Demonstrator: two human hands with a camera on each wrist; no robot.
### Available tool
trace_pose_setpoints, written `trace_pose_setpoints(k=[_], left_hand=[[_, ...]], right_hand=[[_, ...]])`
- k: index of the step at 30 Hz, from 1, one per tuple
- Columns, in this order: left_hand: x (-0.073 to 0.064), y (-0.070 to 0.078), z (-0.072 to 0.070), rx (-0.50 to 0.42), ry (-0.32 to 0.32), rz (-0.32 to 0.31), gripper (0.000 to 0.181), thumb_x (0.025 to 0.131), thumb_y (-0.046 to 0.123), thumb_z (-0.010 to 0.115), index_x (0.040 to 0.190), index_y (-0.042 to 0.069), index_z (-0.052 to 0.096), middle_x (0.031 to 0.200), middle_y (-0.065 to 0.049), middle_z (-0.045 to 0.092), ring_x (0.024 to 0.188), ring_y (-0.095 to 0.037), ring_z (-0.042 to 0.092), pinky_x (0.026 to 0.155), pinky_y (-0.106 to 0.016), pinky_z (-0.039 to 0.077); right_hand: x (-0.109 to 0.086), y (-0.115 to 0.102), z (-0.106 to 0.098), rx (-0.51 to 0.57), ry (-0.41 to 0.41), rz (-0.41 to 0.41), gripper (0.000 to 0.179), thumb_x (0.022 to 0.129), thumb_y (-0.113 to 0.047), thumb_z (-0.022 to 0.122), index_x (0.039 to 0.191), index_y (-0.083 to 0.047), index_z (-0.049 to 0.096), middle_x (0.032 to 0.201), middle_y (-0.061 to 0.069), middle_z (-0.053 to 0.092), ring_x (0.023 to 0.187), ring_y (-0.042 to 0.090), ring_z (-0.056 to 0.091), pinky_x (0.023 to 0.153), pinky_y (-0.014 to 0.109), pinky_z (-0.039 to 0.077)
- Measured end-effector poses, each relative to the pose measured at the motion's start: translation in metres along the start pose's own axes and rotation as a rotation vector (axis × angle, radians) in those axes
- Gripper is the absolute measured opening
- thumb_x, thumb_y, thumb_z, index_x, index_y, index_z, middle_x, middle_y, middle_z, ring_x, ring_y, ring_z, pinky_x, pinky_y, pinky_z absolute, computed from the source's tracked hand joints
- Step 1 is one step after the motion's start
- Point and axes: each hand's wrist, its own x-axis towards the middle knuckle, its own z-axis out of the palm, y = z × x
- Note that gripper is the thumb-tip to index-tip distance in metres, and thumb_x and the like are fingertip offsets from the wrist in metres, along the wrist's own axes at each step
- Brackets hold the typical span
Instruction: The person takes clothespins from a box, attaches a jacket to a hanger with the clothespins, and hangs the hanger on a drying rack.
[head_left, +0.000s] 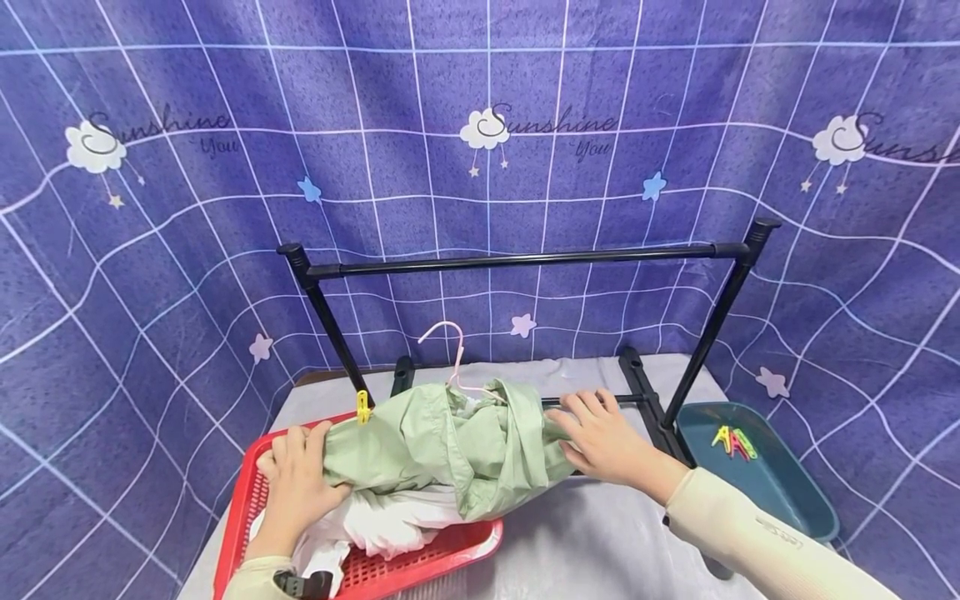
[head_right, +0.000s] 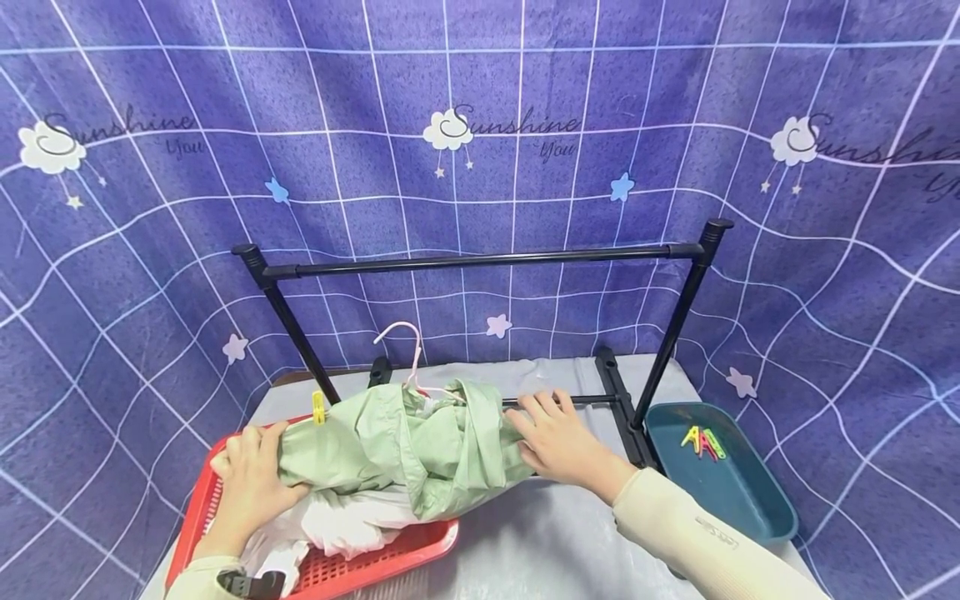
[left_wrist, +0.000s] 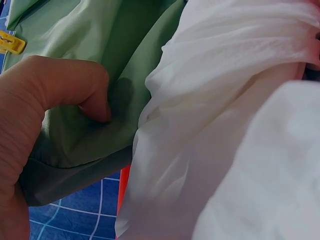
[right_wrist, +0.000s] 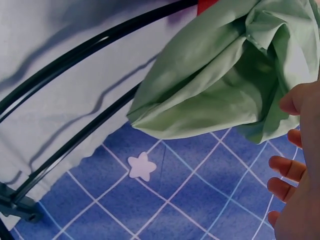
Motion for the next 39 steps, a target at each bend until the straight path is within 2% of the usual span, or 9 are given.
trace_pose_setpoints(k=[6,11,20,39], left_hand=[[0.001,-0.001,0.002,0.015,0.016,0.015,0.098,0.033,0.021,0.086,0.122,0.002,0.050,0.094,-0.018,0.041,0.083,-0.040,0.034,0.068,-0.055,0.022],[0.000,-0.001,0.002,0.012,0.007,0.003,0.097,0.034,0.021,0.086,0.122,0.002,0.050,0.094,-0.018,0.042,0.084,-0.040,0.034,0.069,-0.055,0.022],[0.000,-0.001,-0.001,-0.005,-0.027,-0.034,0.095,0.037,0.019,0.086,0.124,0.001,0.050,0.095,-0.017,0.041,0.085,-0.039,0.034,0.070,-0.056,0.021],[-0.001,-0.001,0.001,-0.009,-0.043,-0.047,0.096,0.037,0.018,0.087,0.124,0.001,0.050,0.095,-0.018,0.041,0.087,-0.040,0.033,0.072,-0.057,0.021]], right_hand=[[-0.008,0.004,-0.003,0.004,-0.036,0.025,0.044,0.079,-0.028,0.062,0.119,-0.009,0.058,0.111,0.012,0.053,0.097,0.030,0.049,0.083,0.050,0.034],[-0.016,0.008,-0.004,-0.024,-0.069,0.050,0.045,0.078,-0.029,0.066,0.118,-0.010,0.058,0.112,0.012,0.052,0.100,0.030,0.050,0.085,0.051,0.035],[-0.031,0.014,-0.005,-0.052,-0.068,0.083,0.046,0.077,-0.029,0.065,0.117,-0.008,0.058,0.111,0.013,0.053,0.098,0.032,0.051,0.083,0.054,0.036],[-0.058,0.022,-0.001,-0.042,-0.068,0.158,0.044,0.078,-0.028,0.062,0.115,-0.005,0.059,0.108,0.015,0.052,0.096,0.035,0.049,0.079,0.056,0.034]])
